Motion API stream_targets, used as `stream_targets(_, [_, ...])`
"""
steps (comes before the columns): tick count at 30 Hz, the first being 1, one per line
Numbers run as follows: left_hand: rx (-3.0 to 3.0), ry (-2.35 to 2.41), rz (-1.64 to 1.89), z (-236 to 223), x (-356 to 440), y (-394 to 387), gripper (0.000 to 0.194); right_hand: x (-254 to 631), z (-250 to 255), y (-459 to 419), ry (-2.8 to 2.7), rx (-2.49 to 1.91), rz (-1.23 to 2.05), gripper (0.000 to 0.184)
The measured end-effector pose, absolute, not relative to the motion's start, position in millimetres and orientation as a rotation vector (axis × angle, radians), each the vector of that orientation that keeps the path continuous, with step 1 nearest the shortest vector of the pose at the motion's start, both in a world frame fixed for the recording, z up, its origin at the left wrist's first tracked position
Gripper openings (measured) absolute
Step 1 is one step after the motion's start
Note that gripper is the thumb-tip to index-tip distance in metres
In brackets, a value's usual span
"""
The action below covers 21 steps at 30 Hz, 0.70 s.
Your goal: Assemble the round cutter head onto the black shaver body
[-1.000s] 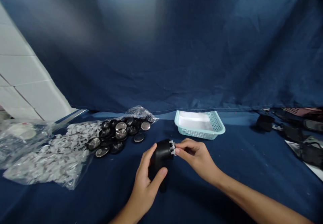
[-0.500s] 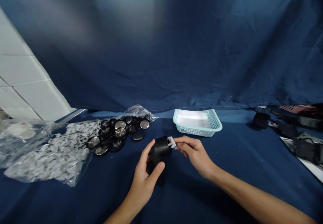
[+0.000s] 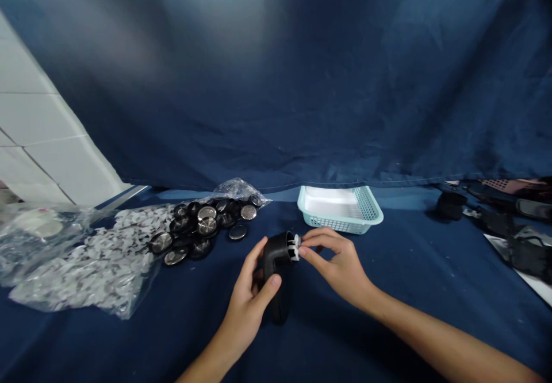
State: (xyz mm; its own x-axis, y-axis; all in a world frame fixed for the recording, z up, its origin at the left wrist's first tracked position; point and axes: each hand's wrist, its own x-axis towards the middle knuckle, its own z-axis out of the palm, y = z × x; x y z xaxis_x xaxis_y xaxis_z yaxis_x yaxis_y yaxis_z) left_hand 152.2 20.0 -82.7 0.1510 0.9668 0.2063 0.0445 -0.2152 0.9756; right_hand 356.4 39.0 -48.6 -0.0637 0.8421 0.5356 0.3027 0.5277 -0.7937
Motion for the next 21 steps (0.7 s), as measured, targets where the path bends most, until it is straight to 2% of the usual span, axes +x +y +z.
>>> stream_targets(8, [1.458, 1.044, 1.209, -82.6, 153.1, 19.2, 0.067, 355.8, -53.1, 36.4, -1.715, -0.941, 0.429, 0.016])
stream_targets(21, [1.448, 1.028, 1.136, -77.6, 155.4, 15.3, 0.067, 353.9, -54.7, 33.8, -1.739, -0.918, 0.353, 0.013])
